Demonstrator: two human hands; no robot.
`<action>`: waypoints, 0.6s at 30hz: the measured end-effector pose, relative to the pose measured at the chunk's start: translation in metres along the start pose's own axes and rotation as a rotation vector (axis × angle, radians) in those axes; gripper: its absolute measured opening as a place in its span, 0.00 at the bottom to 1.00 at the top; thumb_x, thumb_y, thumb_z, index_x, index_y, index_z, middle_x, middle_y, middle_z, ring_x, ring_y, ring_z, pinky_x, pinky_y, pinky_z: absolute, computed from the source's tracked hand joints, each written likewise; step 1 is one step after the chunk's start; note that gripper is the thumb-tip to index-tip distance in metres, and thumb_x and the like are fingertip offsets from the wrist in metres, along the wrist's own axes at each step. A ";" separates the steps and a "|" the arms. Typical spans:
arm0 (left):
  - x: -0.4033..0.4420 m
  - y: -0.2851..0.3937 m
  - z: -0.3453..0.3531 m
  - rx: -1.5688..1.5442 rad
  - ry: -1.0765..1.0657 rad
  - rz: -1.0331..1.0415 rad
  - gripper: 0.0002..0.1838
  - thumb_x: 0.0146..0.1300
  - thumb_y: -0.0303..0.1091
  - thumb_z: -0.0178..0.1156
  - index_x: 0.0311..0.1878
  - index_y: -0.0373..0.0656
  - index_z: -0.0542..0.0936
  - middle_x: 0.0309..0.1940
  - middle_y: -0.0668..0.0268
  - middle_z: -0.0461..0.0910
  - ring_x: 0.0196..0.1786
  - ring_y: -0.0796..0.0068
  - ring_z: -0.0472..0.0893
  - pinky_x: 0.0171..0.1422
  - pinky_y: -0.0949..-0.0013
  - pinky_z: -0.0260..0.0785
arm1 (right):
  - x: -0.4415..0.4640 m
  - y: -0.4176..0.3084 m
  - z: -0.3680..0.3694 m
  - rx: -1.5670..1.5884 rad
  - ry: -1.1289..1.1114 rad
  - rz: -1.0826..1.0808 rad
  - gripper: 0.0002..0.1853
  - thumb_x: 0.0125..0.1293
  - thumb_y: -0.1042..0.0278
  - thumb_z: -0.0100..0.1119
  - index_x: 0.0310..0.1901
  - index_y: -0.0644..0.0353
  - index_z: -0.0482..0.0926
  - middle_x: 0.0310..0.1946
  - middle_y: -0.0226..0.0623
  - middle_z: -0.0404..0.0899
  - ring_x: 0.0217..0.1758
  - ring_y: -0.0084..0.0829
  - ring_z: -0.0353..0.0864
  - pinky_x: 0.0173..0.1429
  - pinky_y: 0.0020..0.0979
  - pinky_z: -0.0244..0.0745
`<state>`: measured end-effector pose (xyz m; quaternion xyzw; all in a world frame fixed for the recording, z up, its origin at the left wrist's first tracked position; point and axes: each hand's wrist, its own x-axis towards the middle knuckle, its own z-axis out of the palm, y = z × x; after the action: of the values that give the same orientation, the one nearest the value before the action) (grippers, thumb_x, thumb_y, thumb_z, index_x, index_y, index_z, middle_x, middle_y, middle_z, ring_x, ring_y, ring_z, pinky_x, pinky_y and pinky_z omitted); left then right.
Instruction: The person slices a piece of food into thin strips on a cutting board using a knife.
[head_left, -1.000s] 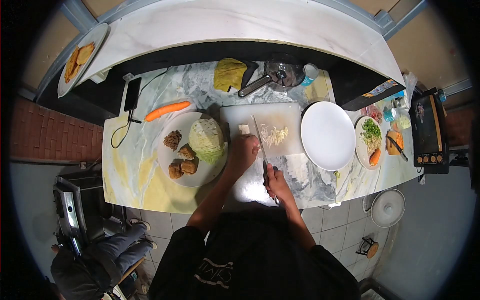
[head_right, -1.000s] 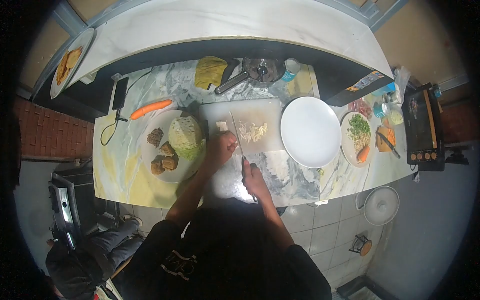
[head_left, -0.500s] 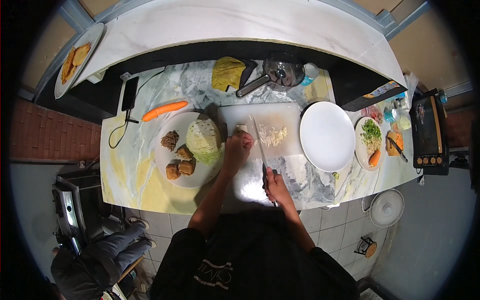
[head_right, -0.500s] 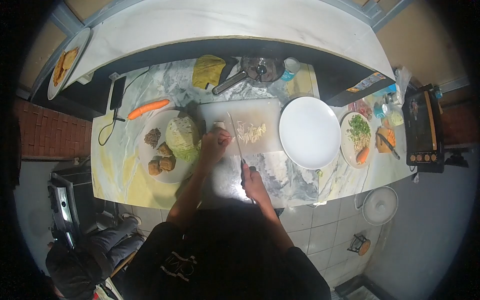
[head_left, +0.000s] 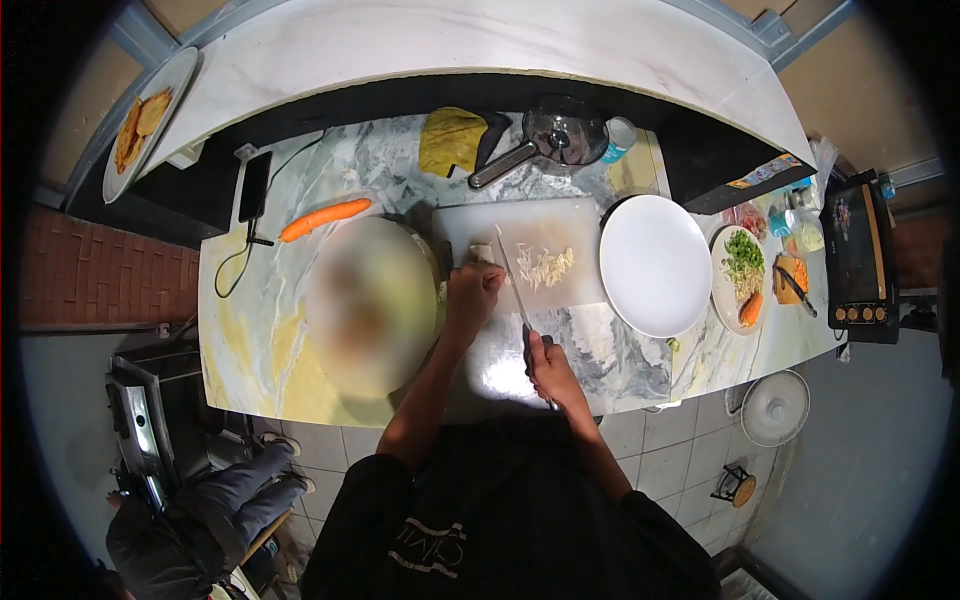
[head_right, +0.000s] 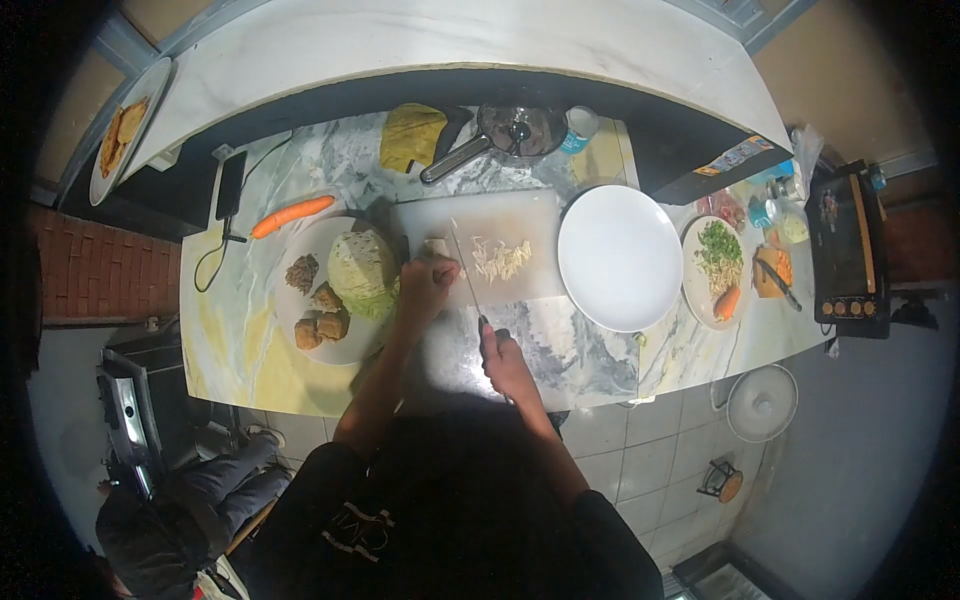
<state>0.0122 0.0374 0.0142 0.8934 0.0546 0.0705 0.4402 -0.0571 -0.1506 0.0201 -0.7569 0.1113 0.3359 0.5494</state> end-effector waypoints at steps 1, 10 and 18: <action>0.000 0.001 0.001 -0.067 0.046 0.011 0.03 0.53 0.23 0.66 0.31 0.35 0.83 0.26 0.54 0.83 0.29 0.62 0.86 0.35 0.66 0.76 | 0.001 0.001 -0.001 -0.047 0.002 0.004 0.35 0.75 0.39 0.38 0.18 0.62 0.69 0.11 0.35 0.68 0.15 0.28 0.68 0.24 0.34 0.66; -0.002 0.002 0.008 -0.140 0.104 -0.049 0.05 0.55 0.24 0.67 0.35 0.37 0.83 0.29 0.56 0.85 0.33 0.63 0.87 0.39 0.66 0.78 | 0.011 0.019 0.007 -0.311 0.231 -0.317 0.35 0.77 0.45 0.37 0.19 0.68 0.70 0.11 0.47 0.69 0.16 0.41 0.72 0.26 0.42 0.66; -0.002 0.007 0.009 -0.099 0.102 -0.039 0.05 0.57 0.26 0.66 0.37 0.38 0.83 0.29 0.58 0.85 0.34 0.63 0.87 0.41 0.65 0.78 | 0.007 0.008 0.006 -0.381 0.287 -0.310 0.35 0.78 0.47 0.37 0.21 0.73 0.72 0.15 0.58 0.71 0.21 0.54 0.74 0.31 0.48 0.68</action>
<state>0.0117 0.0257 0.0136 0.8647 0.0905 0.1099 0.4818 -0.0586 -0.1469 0.0083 -0.8943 0.0055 0.1522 0.4208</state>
